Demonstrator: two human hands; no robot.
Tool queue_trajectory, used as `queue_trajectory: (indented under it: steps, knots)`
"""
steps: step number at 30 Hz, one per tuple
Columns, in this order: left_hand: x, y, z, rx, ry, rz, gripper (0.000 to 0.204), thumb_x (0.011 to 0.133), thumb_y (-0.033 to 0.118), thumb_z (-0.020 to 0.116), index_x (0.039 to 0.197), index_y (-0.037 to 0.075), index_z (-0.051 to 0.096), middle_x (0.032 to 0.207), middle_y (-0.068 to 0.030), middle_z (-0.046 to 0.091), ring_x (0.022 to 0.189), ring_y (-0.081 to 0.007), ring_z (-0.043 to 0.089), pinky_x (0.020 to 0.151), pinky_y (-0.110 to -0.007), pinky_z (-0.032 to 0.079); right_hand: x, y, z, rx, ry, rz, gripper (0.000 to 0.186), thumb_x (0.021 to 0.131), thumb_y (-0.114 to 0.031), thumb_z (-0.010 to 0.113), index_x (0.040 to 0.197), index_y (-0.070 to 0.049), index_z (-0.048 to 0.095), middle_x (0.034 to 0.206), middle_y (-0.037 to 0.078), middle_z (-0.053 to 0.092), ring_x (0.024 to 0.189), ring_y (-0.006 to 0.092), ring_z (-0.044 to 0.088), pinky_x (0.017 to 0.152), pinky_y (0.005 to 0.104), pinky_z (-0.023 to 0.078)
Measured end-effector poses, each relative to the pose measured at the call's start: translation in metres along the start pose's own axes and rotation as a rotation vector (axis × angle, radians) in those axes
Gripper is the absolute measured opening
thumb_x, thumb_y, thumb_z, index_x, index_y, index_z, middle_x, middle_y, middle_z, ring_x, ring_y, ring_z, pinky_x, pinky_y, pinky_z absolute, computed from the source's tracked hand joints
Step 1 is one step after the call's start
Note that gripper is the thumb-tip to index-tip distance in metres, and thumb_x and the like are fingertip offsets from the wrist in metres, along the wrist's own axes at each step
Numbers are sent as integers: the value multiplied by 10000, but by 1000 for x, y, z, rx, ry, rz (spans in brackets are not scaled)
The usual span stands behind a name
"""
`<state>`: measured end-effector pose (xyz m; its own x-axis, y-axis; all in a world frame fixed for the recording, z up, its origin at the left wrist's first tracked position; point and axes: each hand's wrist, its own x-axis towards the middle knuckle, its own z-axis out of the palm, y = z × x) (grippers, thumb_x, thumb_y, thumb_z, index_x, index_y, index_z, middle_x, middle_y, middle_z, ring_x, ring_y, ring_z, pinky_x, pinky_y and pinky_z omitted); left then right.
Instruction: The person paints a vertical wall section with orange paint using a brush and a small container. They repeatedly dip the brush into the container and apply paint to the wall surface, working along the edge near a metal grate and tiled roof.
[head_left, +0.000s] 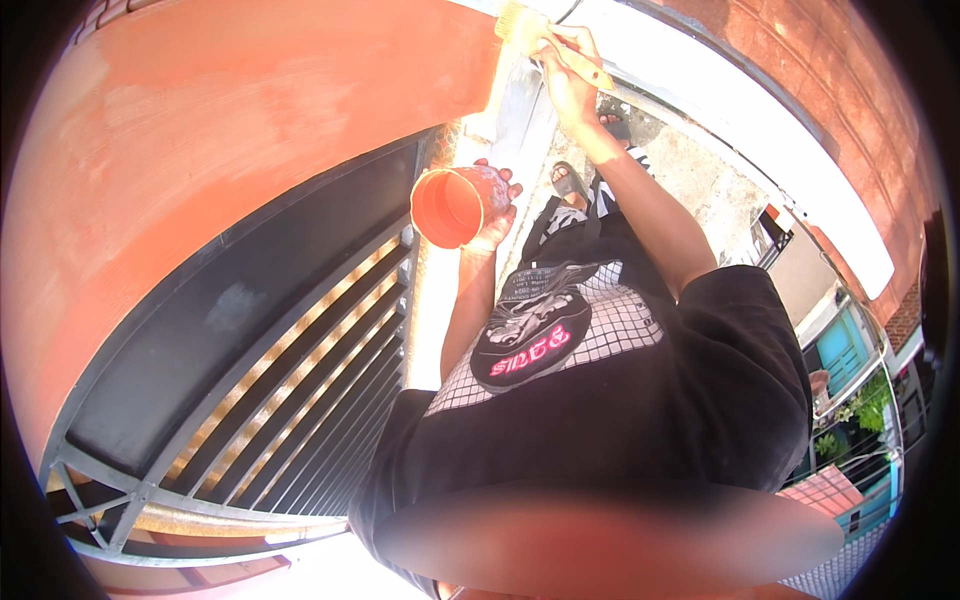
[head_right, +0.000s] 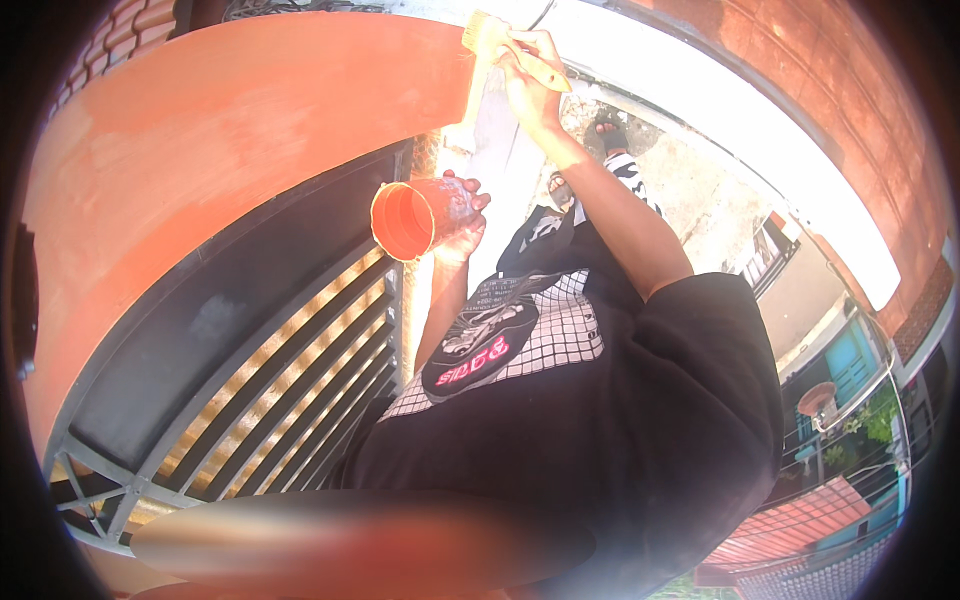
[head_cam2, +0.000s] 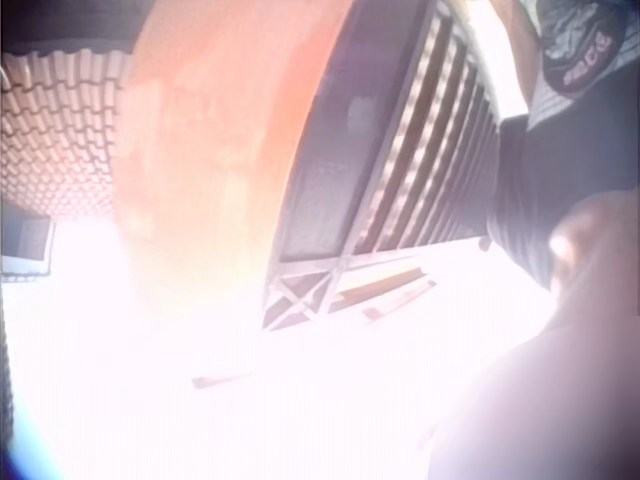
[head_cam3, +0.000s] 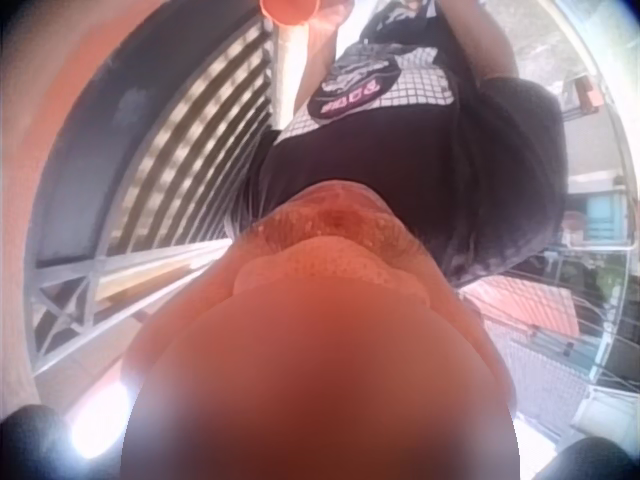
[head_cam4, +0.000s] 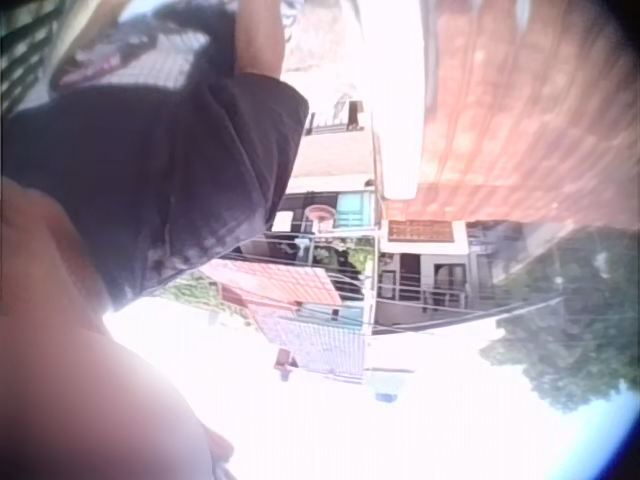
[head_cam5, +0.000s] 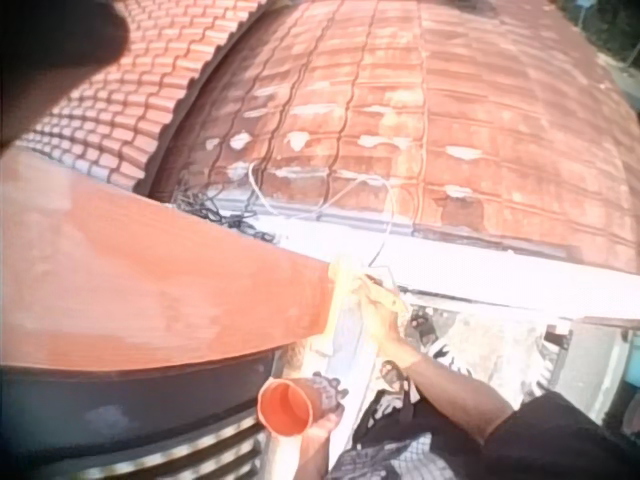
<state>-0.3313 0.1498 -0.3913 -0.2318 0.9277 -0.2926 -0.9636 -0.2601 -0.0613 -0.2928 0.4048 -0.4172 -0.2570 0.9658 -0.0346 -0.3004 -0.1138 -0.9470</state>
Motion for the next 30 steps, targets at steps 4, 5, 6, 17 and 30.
queue_trajectory:
  steps: [4, 5, 6, 17, 30]
  knots:
    - [-6, -2, 5, 8, -19, 13, 648, 923, 446, 703, 1451, 118, 520, 1304, -256, 498, 1099, -419, 497, 734, -476, 631, 0, 12, 8, -223, 30, 54, 214, 922, 17, 675, 1120, -19, 604, 1007, 120, 736, 938, 158, 704, 825, 293, 557]
    - [-9, -4, 6, 8, -13, 20, 646, 923, 446, 702, 1449, 119, 520, 1304, -256, 498, 1099, -419, 497, 731, -478, 632, -3, 12, 14, -279, 36, 129, 222, 916, 19, 676, 1121, -25, 606, 1006, 120, 735, 942, 156, 702, 828, 294, 555]
    - [-11, -5, 8, 8, -7, 27, 643, 923, 446, 702, 1448, 120, 521, 1304, -257, 498, 1098, -420, 497, 728, -480, 632, -8, 10, 21, -266, 0, 75, 226, 911, 20, 677, 1120, -30, 607, 1009, 121, 735, 946, 154, 703, 830, 295, 553]
    - [-32, -9, 6, 62, -42, 25, 542, 958, 392, 642, 1436, 147, 567, 1316, -198, 510, 1095, -355, 498, 721, -410, 570, -18, -29, 11, -75, -17, 48, 220, 941, 27, 650, 1149, -12, 590, 1099, 118, 727, 1017, 200, 697, 874, 294, 557]
    - [-58, -31, 11, 30, -78, 13, 602, 940, 444, 672, 1448, 144, 554, 1331, -233, 515, 1123, -402, 515, 747, -433, 602, -37, -54, 24, 261, -205, 63, 223, 986, -48, 645, 1188, 27, 703, 1042, 46, 725, 919, 113, 657, 785, 263, 531]
